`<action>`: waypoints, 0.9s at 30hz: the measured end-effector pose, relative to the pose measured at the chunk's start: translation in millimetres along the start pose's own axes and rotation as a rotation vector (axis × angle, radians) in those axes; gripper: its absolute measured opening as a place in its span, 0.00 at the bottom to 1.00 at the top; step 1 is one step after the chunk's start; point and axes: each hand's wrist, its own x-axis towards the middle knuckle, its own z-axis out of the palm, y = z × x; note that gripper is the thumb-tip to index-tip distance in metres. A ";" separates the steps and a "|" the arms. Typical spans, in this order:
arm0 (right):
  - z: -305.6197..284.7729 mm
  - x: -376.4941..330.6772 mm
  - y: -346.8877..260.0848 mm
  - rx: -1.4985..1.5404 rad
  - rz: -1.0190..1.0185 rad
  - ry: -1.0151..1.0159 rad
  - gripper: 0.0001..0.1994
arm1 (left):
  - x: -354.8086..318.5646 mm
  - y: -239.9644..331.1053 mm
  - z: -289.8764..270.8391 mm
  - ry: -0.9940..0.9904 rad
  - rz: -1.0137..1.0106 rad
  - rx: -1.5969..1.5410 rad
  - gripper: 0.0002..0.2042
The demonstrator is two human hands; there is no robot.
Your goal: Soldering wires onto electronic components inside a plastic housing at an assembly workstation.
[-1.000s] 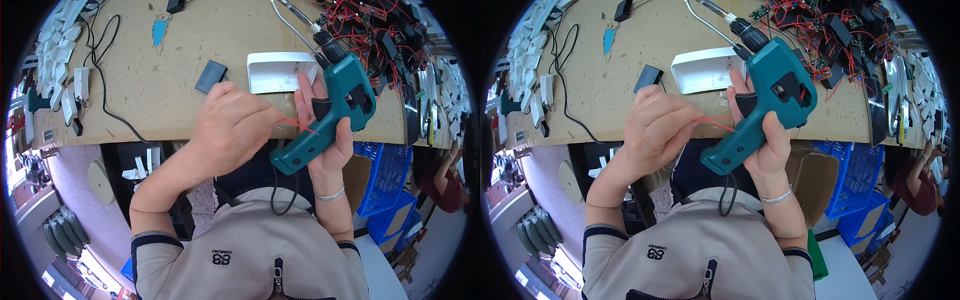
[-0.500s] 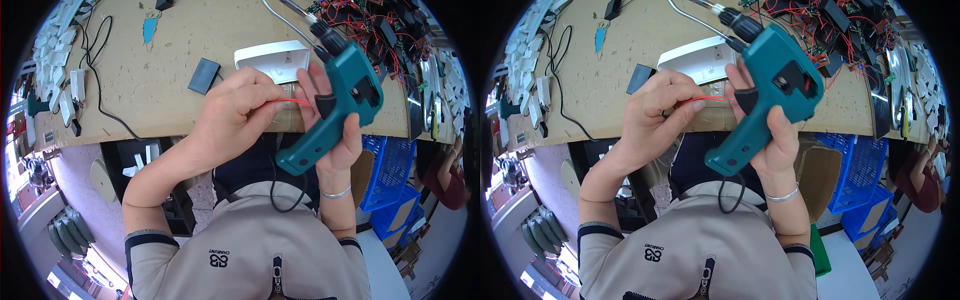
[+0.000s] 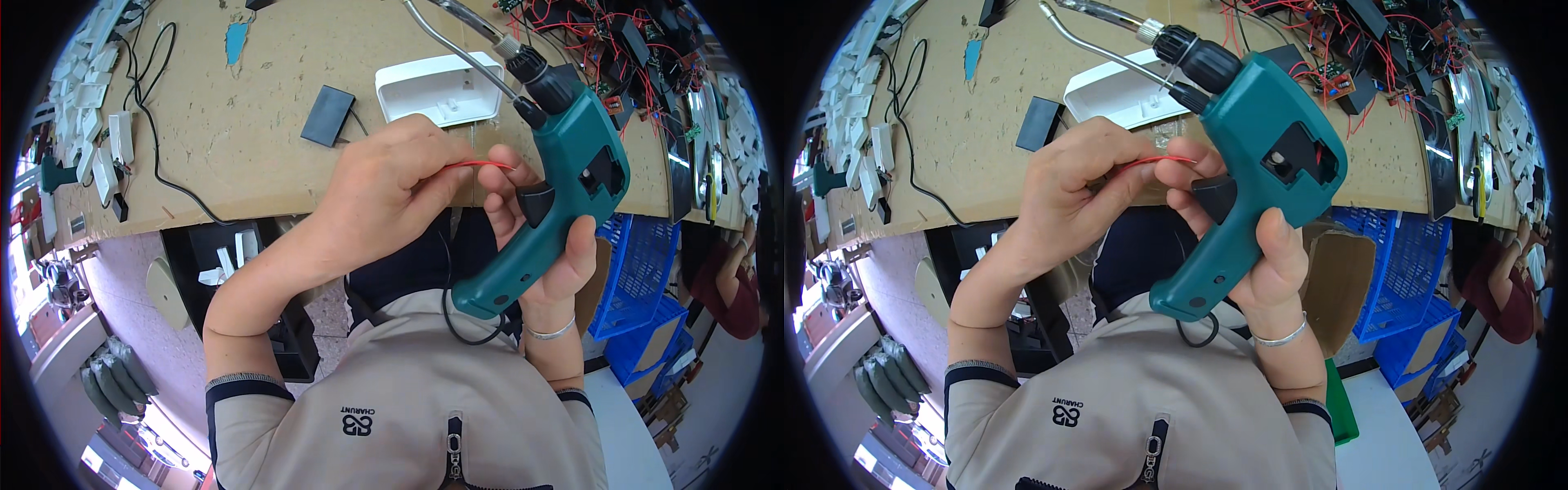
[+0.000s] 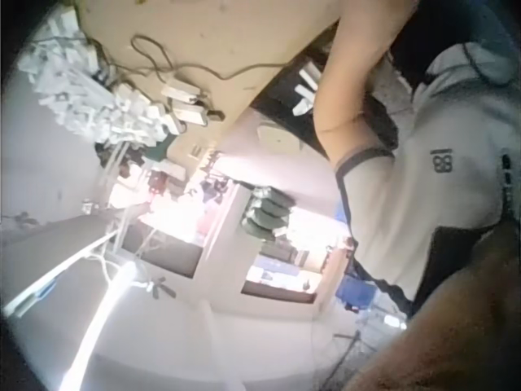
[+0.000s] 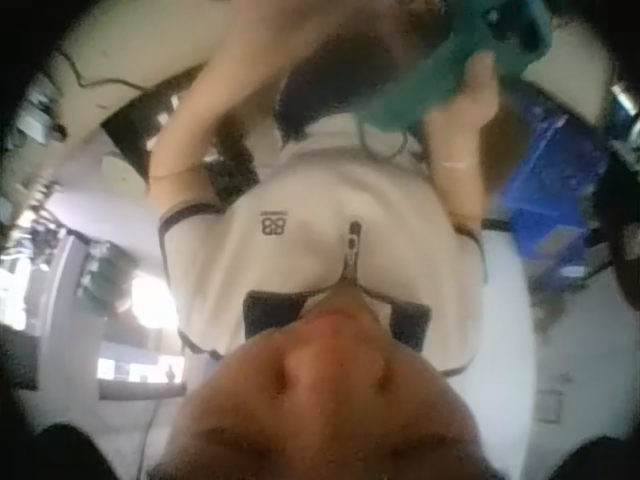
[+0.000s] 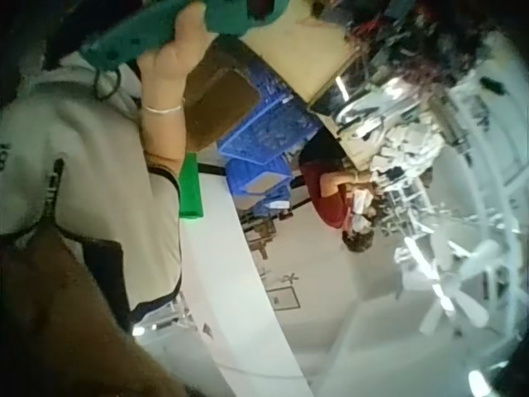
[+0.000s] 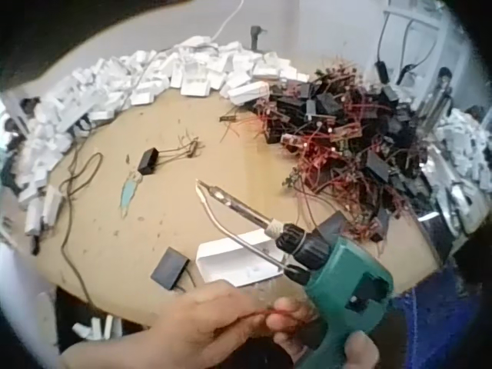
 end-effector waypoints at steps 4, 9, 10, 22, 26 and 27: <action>-8.6 2.4 -4.3 -0.054 0.056 -0.027 0.40 | 9.8 3.1 -10.6 -0.241 -0.280 -0.272 0.05; -15.8 5.7 -3.2 0.034 0.017 -0.036 0.37 | 17.7 5.7 -20.0 -0.373 -0.305 -0.272 0.05; -18.2 6.4 -3.9 0.039 -0.009 -0.036 0.37 | 16.5 4.0 -20.3 -0.348 -0.125 -0.131 0.04; -2.8 33.4 3.0 0.107 -0.070 0.102 0.36 | -7.4 -0.1 19.2 0.292 0.005 -0.013 0.06; -2.2 33.1 2.1 0.111 -0.075 0.114 0.36 | -0.3 -2.3 30.4 0.354 -0.022 0.075 0.06; -2.1 33.2 2.2 0.061 -0.079 0.094 0.36 | 0.5 -4.6 32.4 0.384 -0.002 0.169 0.05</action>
